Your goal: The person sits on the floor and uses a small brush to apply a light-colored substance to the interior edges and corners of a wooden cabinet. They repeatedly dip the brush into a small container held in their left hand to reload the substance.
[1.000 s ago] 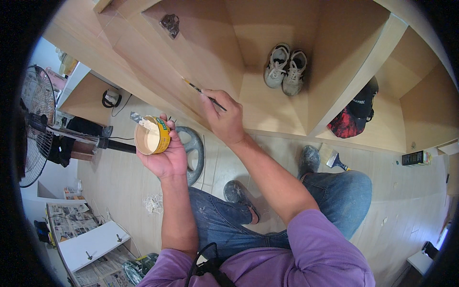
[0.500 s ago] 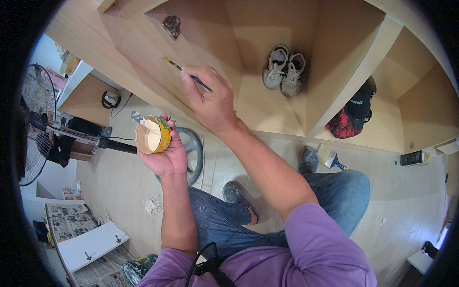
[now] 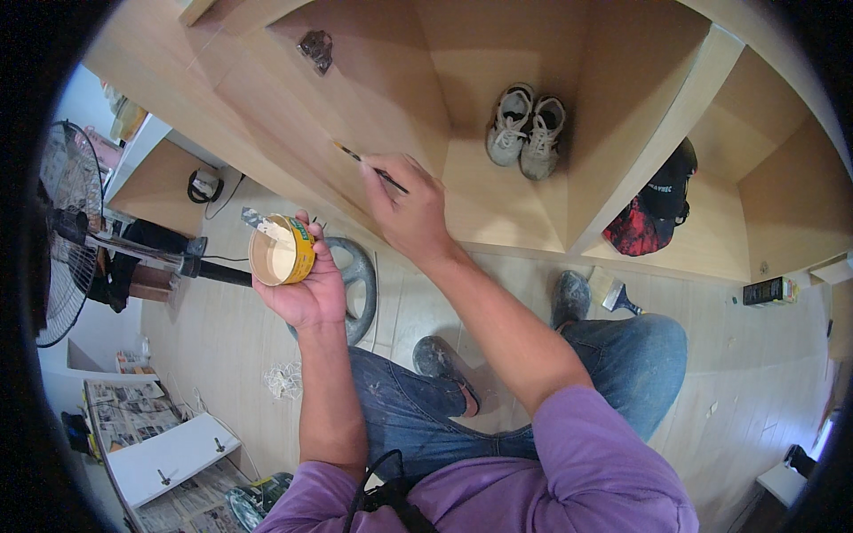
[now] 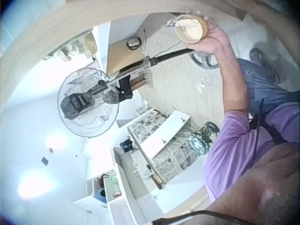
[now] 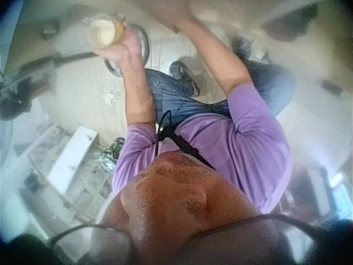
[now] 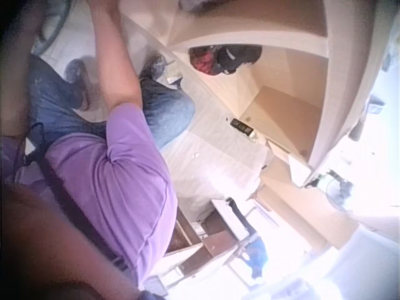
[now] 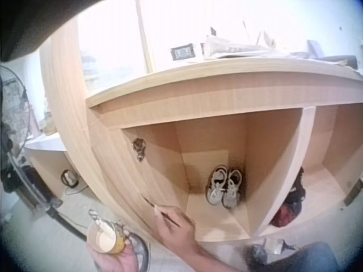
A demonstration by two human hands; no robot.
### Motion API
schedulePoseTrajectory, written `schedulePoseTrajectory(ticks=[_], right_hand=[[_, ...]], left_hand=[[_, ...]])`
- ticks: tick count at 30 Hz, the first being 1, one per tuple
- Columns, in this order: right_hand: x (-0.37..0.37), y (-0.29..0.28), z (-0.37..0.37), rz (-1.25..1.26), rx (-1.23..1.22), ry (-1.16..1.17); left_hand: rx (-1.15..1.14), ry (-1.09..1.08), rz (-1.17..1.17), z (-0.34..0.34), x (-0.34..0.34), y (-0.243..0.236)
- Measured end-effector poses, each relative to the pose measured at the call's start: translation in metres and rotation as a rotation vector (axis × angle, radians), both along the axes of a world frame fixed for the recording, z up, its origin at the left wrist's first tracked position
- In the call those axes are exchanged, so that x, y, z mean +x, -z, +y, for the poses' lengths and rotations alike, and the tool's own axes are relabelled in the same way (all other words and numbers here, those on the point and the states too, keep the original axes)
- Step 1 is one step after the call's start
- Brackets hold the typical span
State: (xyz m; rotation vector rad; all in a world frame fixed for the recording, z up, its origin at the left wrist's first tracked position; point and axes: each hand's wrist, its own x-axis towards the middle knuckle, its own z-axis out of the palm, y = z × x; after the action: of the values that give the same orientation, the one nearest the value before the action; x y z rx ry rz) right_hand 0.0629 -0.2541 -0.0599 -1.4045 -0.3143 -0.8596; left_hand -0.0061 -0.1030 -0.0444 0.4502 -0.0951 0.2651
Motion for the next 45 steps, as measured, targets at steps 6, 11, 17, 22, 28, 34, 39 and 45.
schedulePoseTrajectory(ticks=[6, 11, 17, 22, 28, 34, 39, 45], right_hand=[[0.013, -0.039, 0.003, -0.093, 0.044, -0.016], [0.006, -0.003, 0.003, -0.009, 0.011, 0.011], [-0.001, 0.043, 0.000, 0.105, -0.005, 0.000], [-0.003, 0.046, -0.003, 0.140, -0.017, -0.020], [0.003, 0.019, 0.003, 0.054, 0.007, -0.019], [0.001, 0.013, 0.002, 0.026, 0.018, -0.001], [0.000, 0.018, 0.000, 0.079, -0.017, -0.017], [0.011, -0.020, 0.006, -0.060, -0.037, 0.012]], left_hand=[[-0.005, -0.005, 0.019, 0.001, 0.001, 0.000], [-0.003, -0.017, 0.021, 0.002, 0.000, 0.000], [0.000, 0.000, 0.017, 0.003, 0.001, 0.002], [-0.001, 0.009, 0.012, 0.003, 0.002, 0.003], [0.001, 0.003, 0.011, 0.005, 0.001, 0.005], [0.000, 0.019, -0.013, 0.009, 0.002, 0.006], [-0.009, 0.030, -0.024, 0.008, 0.001, 0.005], [0.005, 0.015, -0.013, 0.009, 0.001, 0.004]])
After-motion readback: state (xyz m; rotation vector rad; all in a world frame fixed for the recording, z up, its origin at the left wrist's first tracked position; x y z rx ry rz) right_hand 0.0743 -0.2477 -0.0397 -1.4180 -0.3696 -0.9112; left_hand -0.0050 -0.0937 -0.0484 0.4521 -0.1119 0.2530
